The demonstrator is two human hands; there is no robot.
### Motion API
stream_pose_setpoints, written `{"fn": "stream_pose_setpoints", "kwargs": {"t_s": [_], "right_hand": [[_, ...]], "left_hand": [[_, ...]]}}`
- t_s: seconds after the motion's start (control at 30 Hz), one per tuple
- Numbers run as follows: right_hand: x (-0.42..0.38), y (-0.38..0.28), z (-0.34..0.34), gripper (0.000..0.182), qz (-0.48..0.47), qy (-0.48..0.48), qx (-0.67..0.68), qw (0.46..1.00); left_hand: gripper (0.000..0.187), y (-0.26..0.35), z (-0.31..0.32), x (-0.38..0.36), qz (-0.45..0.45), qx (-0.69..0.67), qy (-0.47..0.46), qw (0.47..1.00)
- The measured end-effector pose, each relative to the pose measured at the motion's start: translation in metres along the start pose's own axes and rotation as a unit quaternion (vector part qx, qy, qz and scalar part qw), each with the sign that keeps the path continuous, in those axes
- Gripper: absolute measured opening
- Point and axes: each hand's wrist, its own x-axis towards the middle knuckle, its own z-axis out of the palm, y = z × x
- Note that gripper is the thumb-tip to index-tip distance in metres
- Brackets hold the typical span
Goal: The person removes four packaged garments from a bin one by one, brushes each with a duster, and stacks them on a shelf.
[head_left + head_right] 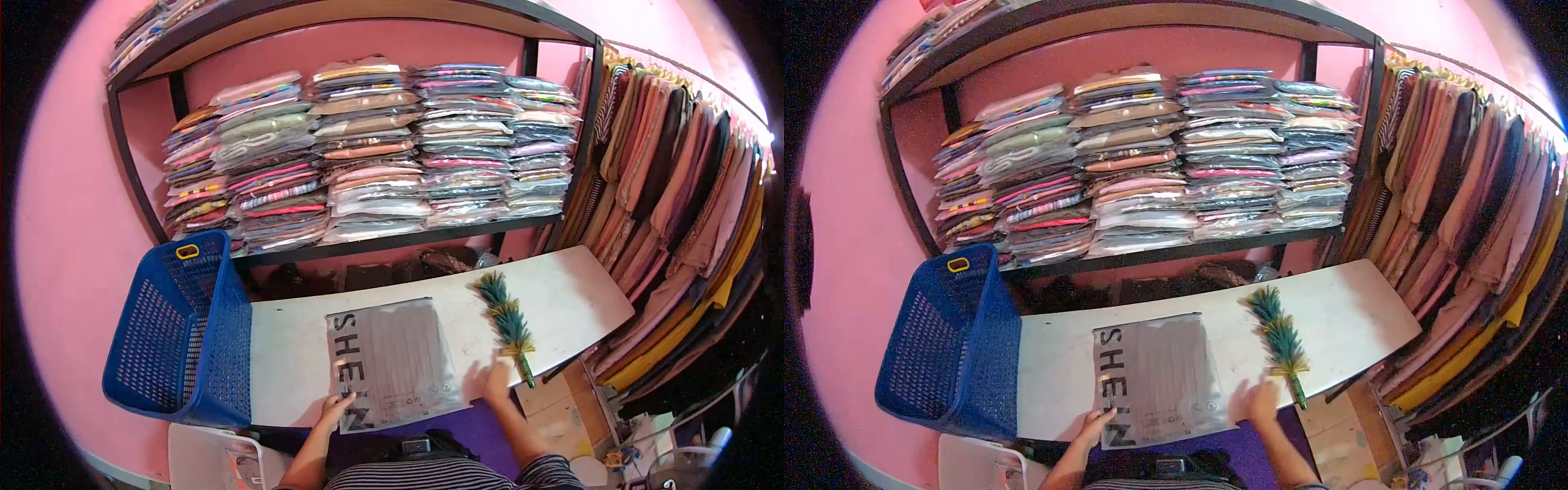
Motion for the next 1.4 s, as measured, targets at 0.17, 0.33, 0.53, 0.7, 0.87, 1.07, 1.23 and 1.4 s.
{"fn": "stream_pose_setpoints", "kwargs": {"t_s": [0.17, 0.33, 0.53, 0.7, 0.87, 1.07, 1.23, 1.4], "right_hand": [[-0.018, -0.089, -0.007, 0.072, 0.104, -0.183, 0.301, 0.93], [0.004, -0.11, 0.007, 0.061, 0.301, -0.363, 0.507, 0.721], [0.061, -0.096, -0.033, 0.056, 0.33, -0.501, 0.619, 0.507], [0.124, -0.069, -0.131, 0.061, 0.325, -0.46, 0.633, 0.531], [0.176, 0.004, -0.186, 0.058, 0.223, -0.407, 0.657, 0.594], [0.249, 0.048, -0.303, 0.06, 0.122, -0.213, 0.7, 0.67], [0.352, 0.083, -0.368, 0.06, -0.046, -0.083, 0.656, 0.748], [0.473, 0.078, -0.424, 0.057, -0.117, 0.022, 0.633, 0.765]], "left_hand": [[0.045, 0.013, 0.011, 0.022, -0.07, -0.107, -0.054, 0.99], [0.048, 0.042, 0.029, 0.021, -0.094, -0.028, -0.015, 0.995], [0.043, 0.104, 0.071, -0.008, -0.022, -0.104, -0.073, 0.992], [0.054, 0.16, 0.133, -0.03, 0.03, -0.089, -0.078, 0.992], [0.052, 0.221, 0.216, -0.051, 0.22, 0.019, -0.147, 0.964], [0.045, 0.323, 0.312, -0.076, 0.359, 0.109, -0.269, 0.887], [0.036, 0.424, 0.391, -0.09, 0.477, 0.131, -0.309, 0.812], [0.051, 0.515, 0.447, -0.053, 0.59, 0.123, -0.216, 0.768]]}}
